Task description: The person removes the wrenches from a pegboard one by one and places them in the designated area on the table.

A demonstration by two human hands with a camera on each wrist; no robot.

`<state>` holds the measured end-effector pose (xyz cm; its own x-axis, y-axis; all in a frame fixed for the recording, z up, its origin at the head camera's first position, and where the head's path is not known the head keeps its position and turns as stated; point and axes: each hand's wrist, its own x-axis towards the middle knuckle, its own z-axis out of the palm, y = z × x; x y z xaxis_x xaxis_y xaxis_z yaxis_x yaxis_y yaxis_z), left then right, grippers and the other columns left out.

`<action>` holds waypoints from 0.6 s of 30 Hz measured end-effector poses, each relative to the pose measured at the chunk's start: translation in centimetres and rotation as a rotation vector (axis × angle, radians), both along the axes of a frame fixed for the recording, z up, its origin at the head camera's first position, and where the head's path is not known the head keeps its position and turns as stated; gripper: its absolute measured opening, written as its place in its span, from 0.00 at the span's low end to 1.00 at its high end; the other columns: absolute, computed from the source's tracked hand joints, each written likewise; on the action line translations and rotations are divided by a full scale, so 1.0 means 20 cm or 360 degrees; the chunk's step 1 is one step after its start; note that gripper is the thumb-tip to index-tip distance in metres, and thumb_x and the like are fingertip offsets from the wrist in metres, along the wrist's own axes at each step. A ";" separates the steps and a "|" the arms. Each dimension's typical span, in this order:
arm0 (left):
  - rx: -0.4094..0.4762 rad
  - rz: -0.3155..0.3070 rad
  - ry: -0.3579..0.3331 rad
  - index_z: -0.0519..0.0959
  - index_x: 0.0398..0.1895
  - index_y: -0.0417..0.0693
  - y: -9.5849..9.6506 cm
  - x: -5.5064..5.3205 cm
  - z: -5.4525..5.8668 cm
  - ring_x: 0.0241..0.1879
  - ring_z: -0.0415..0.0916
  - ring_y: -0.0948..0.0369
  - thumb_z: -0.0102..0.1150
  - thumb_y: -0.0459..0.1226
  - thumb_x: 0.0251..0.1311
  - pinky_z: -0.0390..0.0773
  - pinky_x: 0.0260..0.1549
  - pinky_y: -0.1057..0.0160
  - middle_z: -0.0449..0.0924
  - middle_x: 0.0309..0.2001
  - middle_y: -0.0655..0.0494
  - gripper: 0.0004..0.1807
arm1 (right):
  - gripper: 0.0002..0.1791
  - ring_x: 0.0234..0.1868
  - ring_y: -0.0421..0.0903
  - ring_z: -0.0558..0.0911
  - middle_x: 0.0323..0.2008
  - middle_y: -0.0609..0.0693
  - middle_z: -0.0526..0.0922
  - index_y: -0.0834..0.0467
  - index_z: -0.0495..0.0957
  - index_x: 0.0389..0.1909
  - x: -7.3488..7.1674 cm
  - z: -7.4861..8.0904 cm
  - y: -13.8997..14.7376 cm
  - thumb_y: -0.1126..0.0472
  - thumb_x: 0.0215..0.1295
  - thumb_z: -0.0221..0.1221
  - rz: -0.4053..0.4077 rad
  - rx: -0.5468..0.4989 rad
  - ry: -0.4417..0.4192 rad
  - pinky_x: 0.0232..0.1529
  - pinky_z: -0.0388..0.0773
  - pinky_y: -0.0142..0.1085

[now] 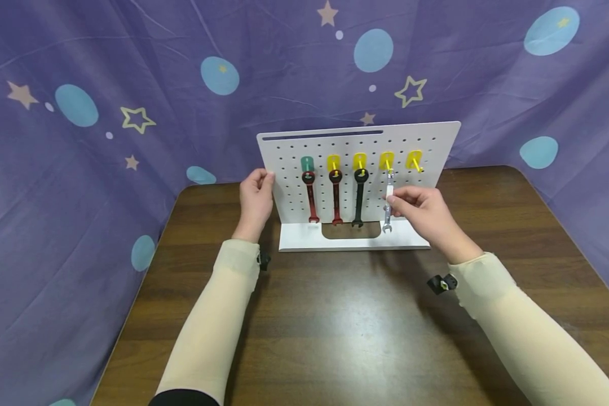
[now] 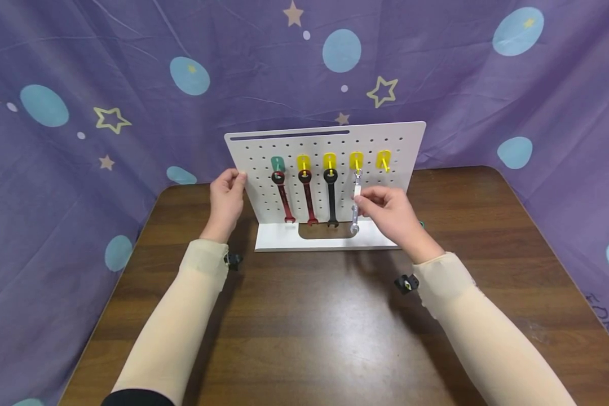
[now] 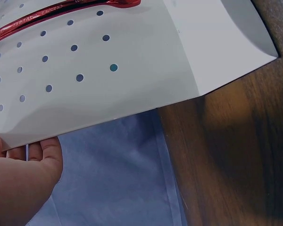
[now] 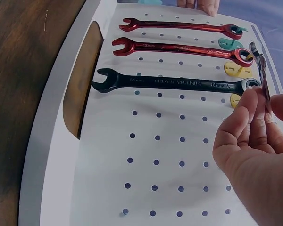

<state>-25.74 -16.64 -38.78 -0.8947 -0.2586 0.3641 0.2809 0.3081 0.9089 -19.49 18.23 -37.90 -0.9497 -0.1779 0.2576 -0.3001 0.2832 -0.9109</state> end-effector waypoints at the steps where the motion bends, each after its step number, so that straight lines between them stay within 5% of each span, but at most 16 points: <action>1: -0.0001 0.0000 0.0002 0.80 0.36 0.30 0.00 0.00 0.00 0.22 0.60 0.65 0.58 0.29 0.72 0.62 0.24 0.67 0.64 0.21 0.55 0.08 | 0.13 0.32 0.50 0.83 0.29 0.57 0.84 0.69 0.84 0.43 0.00 0.00 0.00 0.60 0.73 0.62 0.0000 0.0000 -0.0003 0.37 0.81 0.34; 18: -0.0021 0.0014 0.0012 0.80 0.36 0.29 0.00 -0.01 -0.01 0.22 0.60 0.65 0.57 0.29 0.72 0.62 0.24 0.67 0.63 0.20 0.56 0.09 | 0.12 0.32 0.51 0.83 0.29 0.57 0.84 0.69 0.83 0.43 0.00 0.01 -0.01 0.61 0.72 0.62 0.0006 -0.0072 -0.0036 0.37 0.81 0.34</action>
<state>-25.91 -16.63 -38.89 -0.8896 -0.2613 0.3746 0.2853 0.3225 0.9025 -19.50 18.11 -37.72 -0.9548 -0.1704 0.2437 -0.2801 0.2403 -0.9294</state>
